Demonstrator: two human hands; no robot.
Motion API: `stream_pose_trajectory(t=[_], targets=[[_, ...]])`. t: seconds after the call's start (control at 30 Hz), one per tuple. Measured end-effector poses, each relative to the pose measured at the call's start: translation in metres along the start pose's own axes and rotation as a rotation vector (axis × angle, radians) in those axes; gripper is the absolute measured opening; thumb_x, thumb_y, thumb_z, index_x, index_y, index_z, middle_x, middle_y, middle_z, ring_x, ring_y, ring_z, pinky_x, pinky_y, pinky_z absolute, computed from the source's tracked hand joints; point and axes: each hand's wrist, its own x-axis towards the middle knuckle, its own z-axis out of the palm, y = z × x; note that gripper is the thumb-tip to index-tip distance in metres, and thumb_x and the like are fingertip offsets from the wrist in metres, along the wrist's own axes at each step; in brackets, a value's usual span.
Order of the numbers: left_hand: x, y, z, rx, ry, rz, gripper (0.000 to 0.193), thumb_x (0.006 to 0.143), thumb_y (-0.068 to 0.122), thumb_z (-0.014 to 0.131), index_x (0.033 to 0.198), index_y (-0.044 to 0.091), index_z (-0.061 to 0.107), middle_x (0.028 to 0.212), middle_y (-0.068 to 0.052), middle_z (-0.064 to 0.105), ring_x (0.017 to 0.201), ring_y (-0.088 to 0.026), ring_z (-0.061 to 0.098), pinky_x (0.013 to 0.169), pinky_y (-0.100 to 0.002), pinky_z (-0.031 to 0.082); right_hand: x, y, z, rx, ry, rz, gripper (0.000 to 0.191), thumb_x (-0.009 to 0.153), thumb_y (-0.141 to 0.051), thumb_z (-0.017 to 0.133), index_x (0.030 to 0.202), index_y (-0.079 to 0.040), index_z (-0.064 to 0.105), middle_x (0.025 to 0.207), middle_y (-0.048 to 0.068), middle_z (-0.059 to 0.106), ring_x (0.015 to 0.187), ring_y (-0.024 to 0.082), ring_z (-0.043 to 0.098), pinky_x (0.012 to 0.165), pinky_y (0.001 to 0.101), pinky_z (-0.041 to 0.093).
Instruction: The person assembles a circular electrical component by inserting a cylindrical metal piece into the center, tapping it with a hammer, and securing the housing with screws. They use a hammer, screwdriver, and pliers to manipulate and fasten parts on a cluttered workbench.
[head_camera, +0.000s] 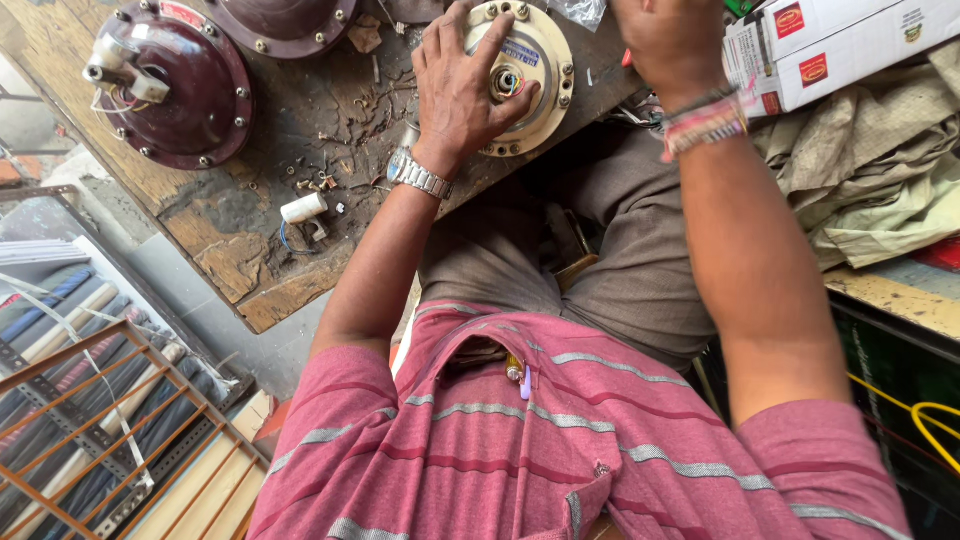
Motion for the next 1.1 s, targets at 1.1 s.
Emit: stream_pose_trajectory(t=[1.1], targets=[[0.004, 0.003, 0.005, 0.043, 0.026, -0.04, 0.066, 0.098, 0.061, 0.07, 0.145, 0.016, 0.056, 0.149, -0.021, 0.042, 0.133, -0.039, 0.044, 0.103, -0.051, 0.039, -0.049, -0.098, -0.017, 0.173, -0.149, -0.114, 0.022, 0.103, -0.004, 0.071, 0.12, -0.002, 0.056, 0.107, 0.018, 0.073, 0.092, 0.031, 0.075, 0.076, 0.0359, 0.063]])
